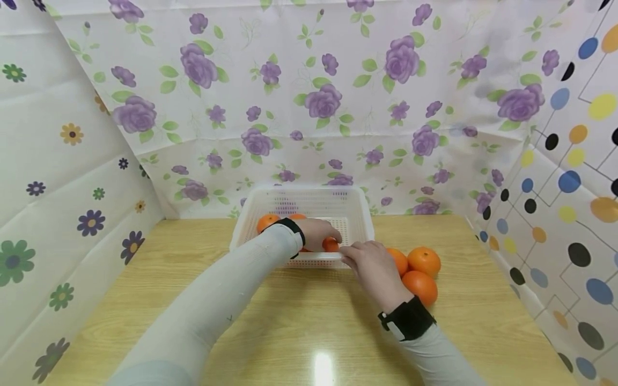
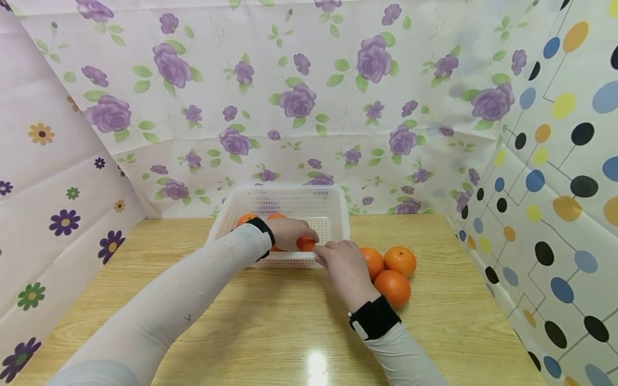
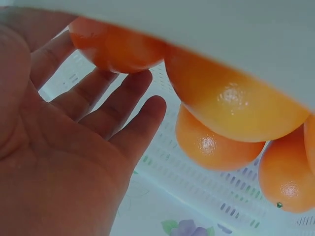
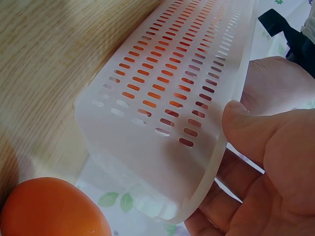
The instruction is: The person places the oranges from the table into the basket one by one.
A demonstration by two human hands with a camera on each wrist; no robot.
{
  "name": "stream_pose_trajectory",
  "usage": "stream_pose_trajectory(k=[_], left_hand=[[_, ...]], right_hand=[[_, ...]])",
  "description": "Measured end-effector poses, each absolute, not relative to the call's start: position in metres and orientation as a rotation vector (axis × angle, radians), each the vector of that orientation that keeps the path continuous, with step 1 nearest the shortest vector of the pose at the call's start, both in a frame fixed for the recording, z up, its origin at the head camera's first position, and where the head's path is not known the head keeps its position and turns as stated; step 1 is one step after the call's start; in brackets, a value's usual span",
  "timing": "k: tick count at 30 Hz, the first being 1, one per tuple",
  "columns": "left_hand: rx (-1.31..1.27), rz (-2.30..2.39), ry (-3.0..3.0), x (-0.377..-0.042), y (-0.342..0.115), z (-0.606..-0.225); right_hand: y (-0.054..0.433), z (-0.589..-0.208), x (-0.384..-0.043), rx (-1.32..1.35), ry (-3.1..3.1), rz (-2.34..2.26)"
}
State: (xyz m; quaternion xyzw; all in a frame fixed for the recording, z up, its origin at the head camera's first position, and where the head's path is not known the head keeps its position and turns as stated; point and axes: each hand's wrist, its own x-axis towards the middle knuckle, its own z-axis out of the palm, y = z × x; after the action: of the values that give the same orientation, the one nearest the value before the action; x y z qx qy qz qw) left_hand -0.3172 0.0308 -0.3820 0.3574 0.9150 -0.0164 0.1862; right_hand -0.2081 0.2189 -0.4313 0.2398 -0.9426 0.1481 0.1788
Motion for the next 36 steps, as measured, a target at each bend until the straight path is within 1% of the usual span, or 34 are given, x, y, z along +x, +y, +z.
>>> stream_pose_trajectory(k=[6,9,12,22,36], left_hand=[[1.021,-0.052,2.583,-0.309,0.025,-0.372],[1.044,-0.015,2.578,-0.316,0.023,-0.377],[1.079,0.036,2.585,-0.317,0.021,-0.376],[1.083,0.129,2.732,-0.304,0.007,-0.361],[1.060,0.271,2.954,-0.285,-0.019,-0.357]], right_hand=[[0.216,-0.431,-0.209,0.668,-2.694,0.426],[0.215,-0.431,-0.209,0.673,-2.699,0.426],[0.215,-0.431,-0.209,0.687,-2.684,0.426],[0.215,-0.433,-0.210,0.703,-2.639,0.441],[0.216,-0.434,-0.209,0.682,-2.652,0.445]])
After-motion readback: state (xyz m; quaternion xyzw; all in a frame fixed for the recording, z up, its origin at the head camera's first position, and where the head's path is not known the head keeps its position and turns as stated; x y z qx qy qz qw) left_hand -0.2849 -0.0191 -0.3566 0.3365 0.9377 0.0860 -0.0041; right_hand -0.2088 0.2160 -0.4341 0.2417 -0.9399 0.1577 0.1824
